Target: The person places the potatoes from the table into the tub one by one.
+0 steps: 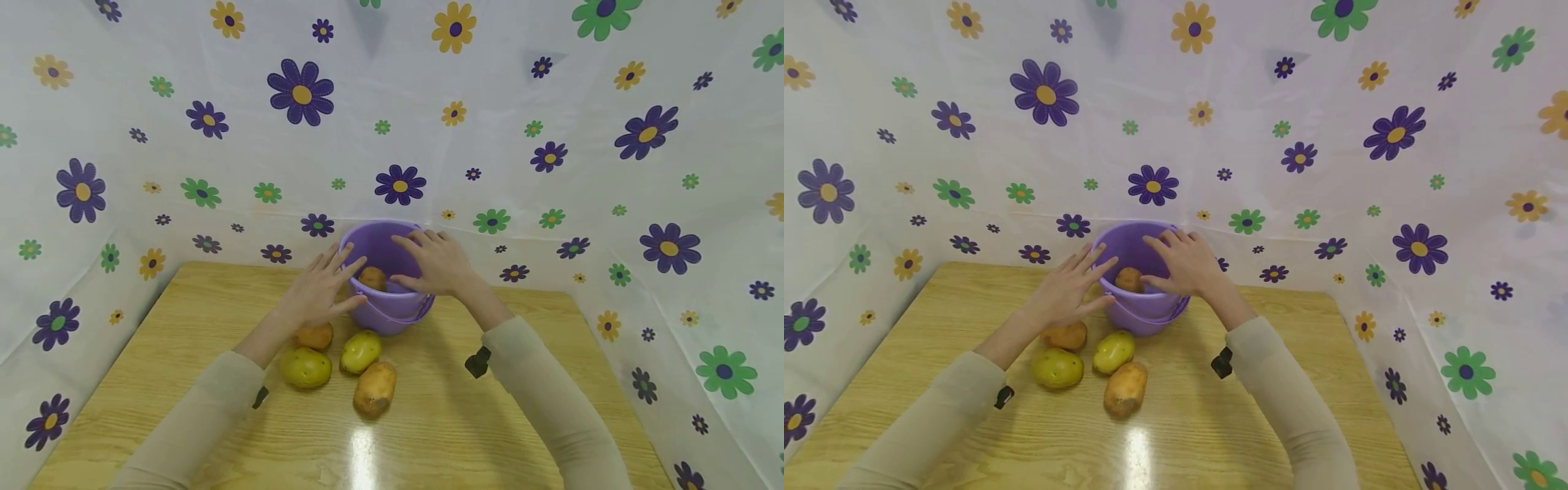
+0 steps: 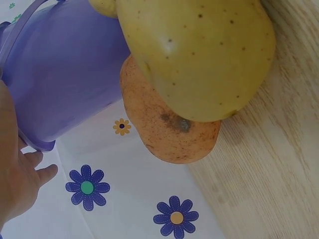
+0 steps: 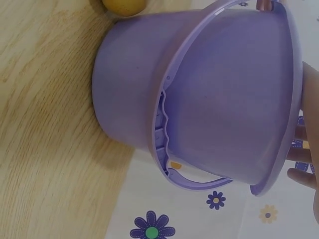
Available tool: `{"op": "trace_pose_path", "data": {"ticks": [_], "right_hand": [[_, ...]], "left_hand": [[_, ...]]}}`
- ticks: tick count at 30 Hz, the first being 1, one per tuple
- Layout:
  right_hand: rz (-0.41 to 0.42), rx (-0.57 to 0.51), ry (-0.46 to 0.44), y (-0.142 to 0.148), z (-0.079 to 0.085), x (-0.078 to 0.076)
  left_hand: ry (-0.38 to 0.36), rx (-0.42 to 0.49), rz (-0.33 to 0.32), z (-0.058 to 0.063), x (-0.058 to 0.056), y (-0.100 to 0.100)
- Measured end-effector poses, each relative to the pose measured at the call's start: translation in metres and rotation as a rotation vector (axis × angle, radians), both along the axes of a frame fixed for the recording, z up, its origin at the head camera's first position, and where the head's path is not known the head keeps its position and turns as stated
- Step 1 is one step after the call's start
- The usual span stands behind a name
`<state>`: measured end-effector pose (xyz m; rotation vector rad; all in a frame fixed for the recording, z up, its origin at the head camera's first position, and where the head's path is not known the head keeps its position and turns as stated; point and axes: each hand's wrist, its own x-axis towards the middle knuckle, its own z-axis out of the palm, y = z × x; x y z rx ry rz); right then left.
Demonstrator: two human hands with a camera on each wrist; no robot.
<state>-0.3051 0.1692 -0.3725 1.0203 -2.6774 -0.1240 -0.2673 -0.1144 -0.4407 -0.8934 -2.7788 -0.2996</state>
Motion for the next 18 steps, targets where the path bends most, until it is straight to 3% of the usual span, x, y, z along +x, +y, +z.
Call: {"op": "trace_pose_path", "data": {"ticks": [11,18], "right_hand": [[0.029,-0.004,0.020,0.008,-0.002,0.011],[0.114,0.008,0.131,0.011,-0.005,0.022]], "left_hand": [[0.011,0.011,-0.007,0.000,0.000,0.001],[0.013,0.004,-0.004,0.000,0.001,0.000]]}}
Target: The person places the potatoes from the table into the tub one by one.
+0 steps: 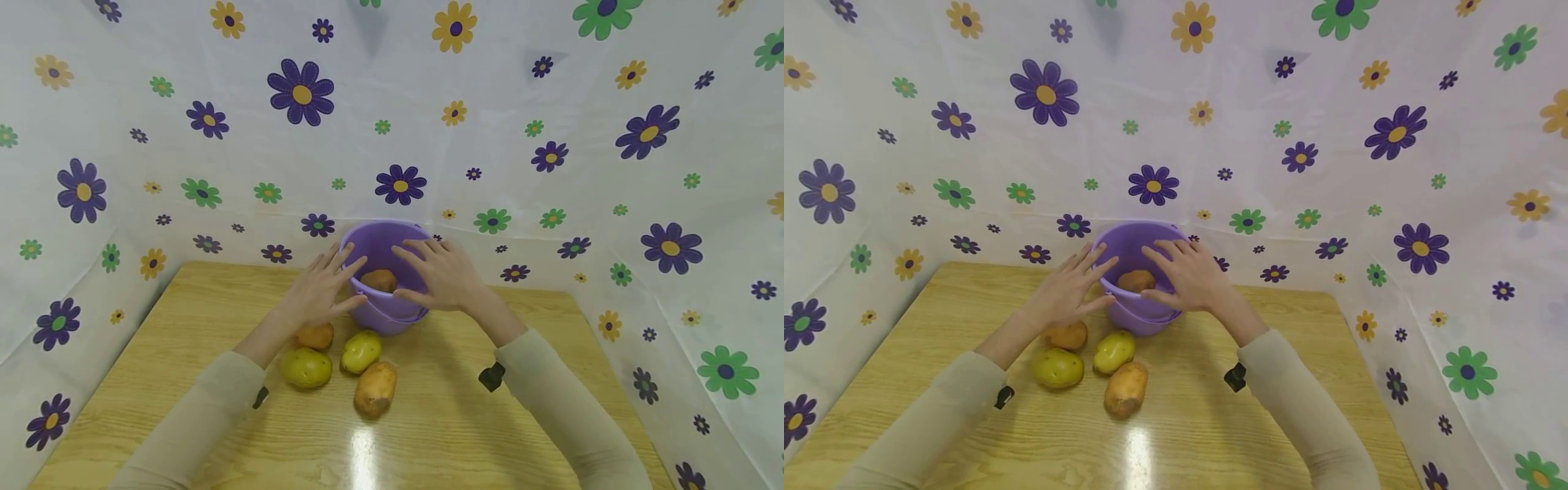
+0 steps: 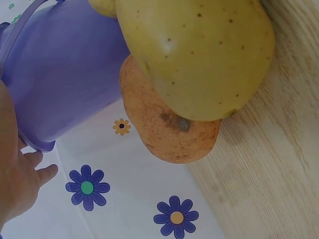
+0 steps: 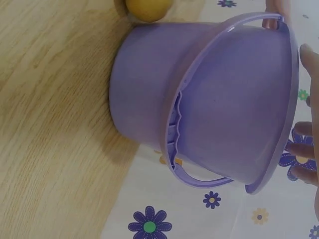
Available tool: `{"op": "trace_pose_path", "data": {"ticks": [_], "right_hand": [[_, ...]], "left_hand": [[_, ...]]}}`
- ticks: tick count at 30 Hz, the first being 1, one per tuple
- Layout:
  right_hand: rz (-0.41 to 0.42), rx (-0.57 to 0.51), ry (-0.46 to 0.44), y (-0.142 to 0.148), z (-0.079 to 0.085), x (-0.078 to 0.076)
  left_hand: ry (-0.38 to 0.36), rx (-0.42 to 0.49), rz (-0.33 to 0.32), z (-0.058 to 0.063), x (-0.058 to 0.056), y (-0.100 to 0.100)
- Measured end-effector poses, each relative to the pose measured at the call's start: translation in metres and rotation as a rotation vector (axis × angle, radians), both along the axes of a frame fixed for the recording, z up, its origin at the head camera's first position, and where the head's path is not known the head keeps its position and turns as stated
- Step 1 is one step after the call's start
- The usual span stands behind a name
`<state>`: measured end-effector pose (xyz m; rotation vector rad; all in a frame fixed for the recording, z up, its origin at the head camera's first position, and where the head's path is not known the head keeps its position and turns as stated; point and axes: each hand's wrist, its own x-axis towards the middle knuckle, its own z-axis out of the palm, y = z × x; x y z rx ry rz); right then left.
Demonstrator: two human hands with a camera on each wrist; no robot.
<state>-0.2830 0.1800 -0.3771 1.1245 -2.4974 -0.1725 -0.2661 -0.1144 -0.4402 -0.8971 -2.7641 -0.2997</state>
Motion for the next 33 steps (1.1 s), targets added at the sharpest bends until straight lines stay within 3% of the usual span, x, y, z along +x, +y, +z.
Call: {"op": "trace_pose_path", "data": {"ticks": [17,33], "right_hand": [[0.169,-0.106,0.100,0.005,-0.010,0.036],[0.211,-0.095,0.120,0.005,-0.023,0.066]], "left_hand": [[0.001,0.000,-0.003,-0.001,-0.001,0.000],[0.015,0.006,-0.001,-0.002,-0.001,0.000]]}}
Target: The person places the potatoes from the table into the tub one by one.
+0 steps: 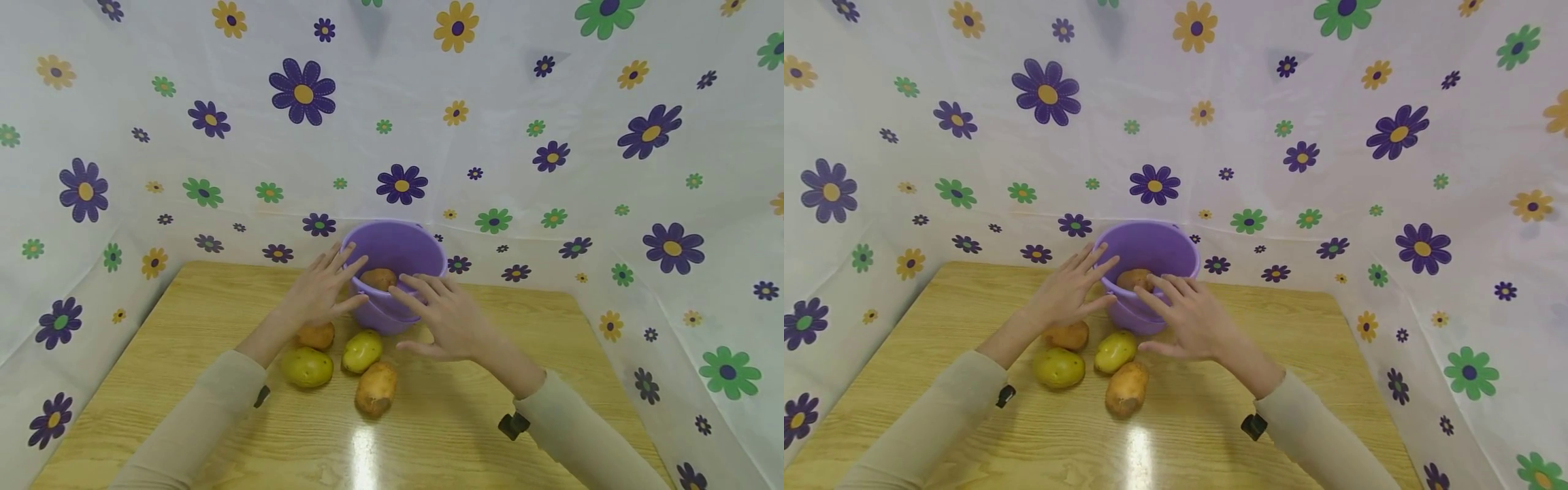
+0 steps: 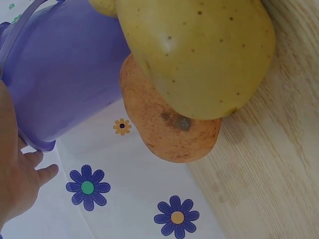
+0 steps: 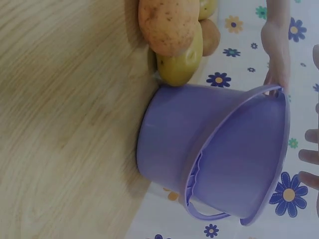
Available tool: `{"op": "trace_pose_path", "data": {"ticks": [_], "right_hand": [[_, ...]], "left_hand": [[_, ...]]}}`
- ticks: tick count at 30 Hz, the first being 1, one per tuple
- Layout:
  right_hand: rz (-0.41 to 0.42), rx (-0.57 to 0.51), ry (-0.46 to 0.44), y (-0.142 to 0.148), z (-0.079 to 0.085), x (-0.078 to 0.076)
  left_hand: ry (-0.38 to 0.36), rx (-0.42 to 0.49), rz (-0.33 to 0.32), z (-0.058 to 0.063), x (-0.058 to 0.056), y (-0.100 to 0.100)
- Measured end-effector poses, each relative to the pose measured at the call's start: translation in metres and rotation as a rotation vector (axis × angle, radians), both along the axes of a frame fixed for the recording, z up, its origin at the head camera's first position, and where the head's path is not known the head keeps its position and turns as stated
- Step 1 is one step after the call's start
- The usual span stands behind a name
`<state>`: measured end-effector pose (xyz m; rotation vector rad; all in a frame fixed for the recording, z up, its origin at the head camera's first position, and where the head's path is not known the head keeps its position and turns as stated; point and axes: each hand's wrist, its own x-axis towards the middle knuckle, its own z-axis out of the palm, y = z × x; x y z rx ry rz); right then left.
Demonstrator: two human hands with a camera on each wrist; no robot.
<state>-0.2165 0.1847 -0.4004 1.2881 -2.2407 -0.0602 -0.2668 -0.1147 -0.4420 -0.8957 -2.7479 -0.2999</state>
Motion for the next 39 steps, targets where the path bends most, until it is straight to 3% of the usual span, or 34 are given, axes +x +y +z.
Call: {"op": "trace_pose_path", "data": {"ticks": [7,15,30,39], "right_hand": [[0.012,0.022,-0.007,0.000,-0.004,0.013],[0.035,0.027,0.043,0.001,-0.017,0.026],[0.066,0.062,0.006,-0.006,-0.052,0.046],[0.113,0.040,-0.049,-0.011,-0.078,0.050]], "left_hand": [[0.001,-0.006,0.002,-0.001,-0.001,0.000],[0.002,-0.010,0.007,-0.001,-0.001,0.000],[-0.005,-0.003,0.011,-0.001,-0.001,0.000],[-0.022,-0.001,0.012,-0.001,-0.001,0.000]]}}
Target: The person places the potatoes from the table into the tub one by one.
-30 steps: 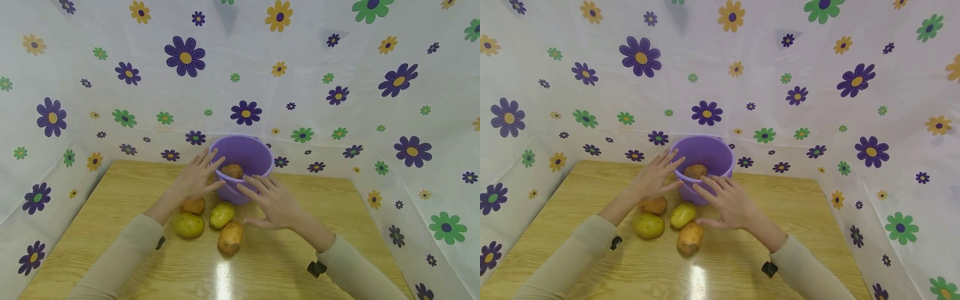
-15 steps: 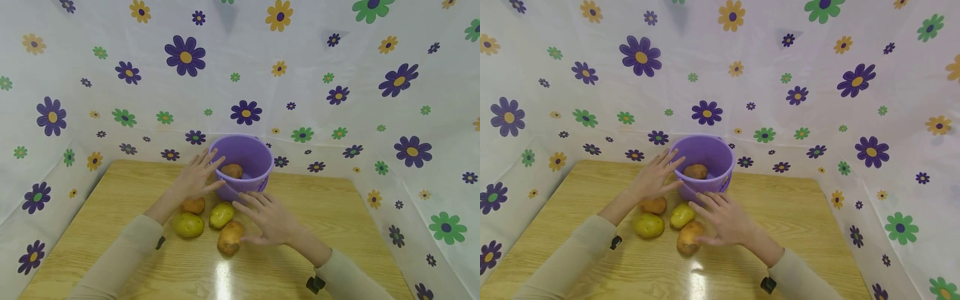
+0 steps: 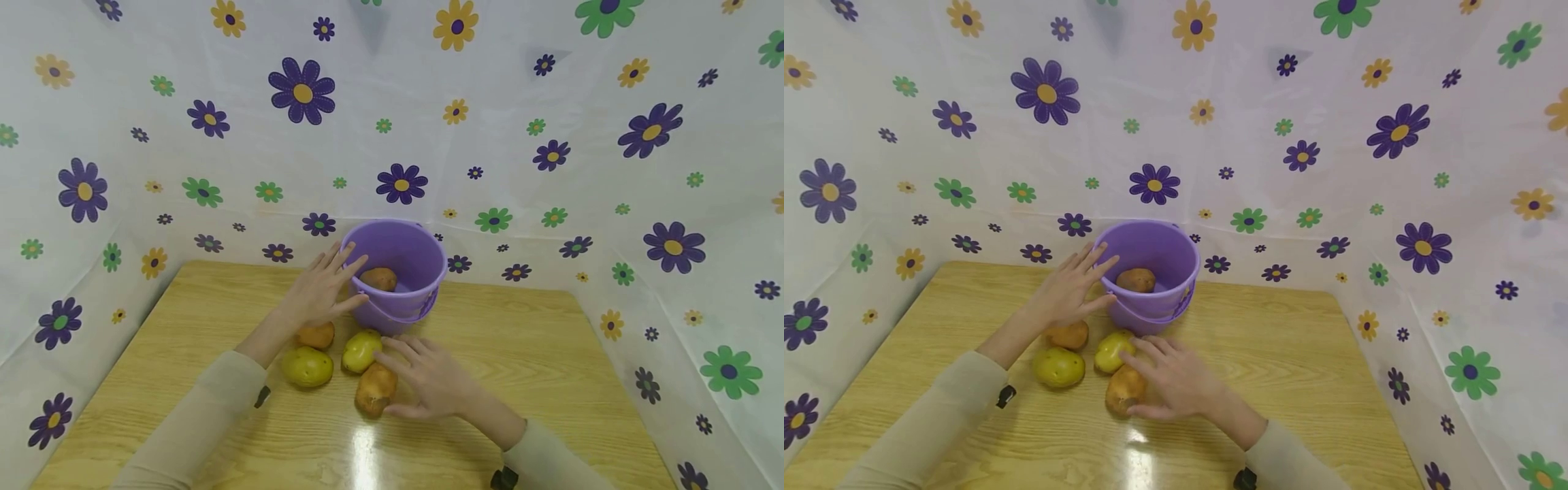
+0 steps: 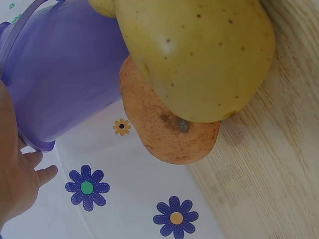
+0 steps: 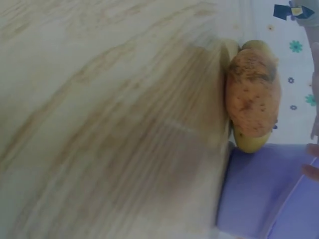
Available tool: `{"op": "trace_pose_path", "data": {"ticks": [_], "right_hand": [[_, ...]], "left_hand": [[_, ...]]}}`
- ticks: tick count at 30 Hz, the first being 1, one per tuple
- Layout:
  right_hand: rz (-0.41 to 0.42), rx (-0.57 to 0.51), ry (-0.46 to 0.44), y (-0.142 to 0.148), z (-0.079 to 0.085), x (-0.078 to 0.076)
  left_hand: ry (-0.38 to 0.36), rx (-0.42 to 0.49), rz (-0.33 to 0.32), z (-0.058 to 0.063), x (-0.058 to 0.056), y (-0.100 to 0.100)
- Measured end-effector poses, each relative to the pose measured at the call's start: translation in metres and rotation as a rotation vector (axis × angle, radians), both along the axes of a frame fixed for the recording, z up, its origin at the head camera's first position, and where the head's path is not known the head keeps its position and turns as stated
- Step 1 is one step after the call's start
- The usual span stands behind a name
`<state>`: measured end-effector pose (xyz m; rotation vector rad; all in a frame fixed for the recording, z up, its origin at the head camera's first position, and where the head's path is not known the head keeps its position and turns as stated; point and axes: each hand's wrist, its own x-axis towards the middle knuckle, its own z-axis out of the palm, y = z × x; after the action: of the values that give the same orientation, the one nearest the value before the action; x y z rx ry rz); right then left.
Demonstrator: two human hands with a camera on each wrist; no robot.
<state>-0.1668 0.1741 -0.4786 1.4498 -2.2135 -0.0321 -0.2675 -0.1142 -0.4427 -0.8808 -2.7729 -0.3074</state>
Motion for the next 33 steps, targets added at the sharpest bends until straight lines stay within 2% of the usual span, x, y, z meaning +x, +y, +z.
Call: {"op": "trace_pose_path", "data": {"ticks": [7,11,17,26,33], "right_hand": [[-0.022,0.068,0.014,-0.004,-0.013,-0.001],[-0.040,0.119,-0.021,-0.007,-0.017,0.001],[-0.021,0.129,-0.076,-0.013,-0.024,-0.001],[-0.006,0.174,-0.004,-0.019,-0.030,-0.002],[-0.031,0.238,-0.039,-0.022,-0.031,0.003]], "left_hand": [[0.001,0.005,0.004,-0.001,0.000,0.000],[-0.002,0.010,0.002,-0.001,0.001,0.000],[-0.001,0.011,0.004,-0.001,0.001,-0.001],[-0.007,0.011,0.005,0.000,0.002,0.000],[-0.011,0.012,0.006,0.000,0.002,0.000]]}}
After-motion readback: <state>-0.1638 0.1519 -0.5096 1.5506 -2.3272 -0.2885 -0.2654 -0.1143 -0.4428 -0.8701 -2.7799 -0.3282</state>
